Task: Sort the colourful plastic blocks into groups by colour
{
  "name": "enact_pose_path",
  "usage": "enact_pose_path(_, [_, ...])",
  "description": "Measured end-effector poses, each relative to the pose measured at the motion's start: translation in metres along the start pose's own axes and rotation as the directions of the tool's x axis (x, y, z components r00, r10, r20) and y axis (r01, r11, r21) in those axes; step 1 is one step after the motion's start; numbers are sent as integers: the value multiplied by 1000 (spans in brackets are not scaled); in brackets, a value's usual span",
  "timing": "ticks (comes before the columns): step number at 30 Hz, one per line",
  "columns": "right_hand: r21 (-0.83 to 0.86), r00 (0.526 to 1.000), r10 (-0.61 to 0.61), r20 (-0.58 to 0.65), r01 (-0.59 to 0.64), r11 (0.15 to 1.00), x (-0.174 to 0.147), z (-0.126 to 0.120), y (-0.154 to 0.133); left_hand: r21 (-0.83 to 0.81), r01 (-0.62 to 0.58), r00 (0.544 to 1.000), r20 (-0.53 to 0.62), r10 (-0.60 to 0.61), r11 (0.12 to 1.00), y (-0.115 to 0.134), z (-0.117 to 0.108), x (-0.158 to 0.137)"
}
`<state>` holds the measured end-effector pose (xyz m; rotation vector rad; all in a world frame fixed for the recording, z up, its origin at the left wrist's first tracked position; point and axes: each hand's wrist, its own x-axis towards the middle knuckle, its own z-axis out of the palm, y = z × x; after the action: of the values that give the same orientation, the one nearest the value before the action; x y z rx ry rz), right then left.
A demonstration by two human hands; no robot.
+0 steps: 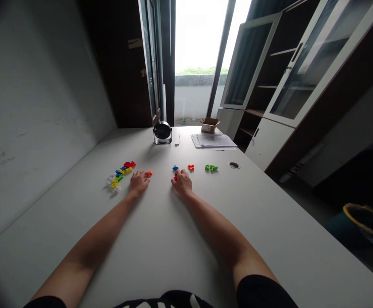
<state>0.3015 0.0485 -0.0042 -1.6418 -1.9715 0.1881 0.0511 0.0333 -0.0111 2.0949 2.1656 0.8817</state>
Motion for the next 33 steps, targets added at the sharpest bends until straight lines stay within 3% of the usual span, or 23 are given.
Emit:
enact_pose_path(13, [-9,999,29,42,-29,1000,-1,-4,-4,9,15,999,31,-16,1000,4,-5,0])
enact_pose_path(21, [10,999,21,29,-21,1000,-1,-5,-4,40,38,999,-36,-37,998,4,-6,-2])
enact_pose_path(26, [14,999,23,24,-23,1000,-1,-3,-3,72,62,998,-23,-61,995,3,-6,-2])
enact_pose_path(33, [45,994,-32,-108,37,998,1,-6,-4,-57,-35,999,24,37,998,7,-9,0])
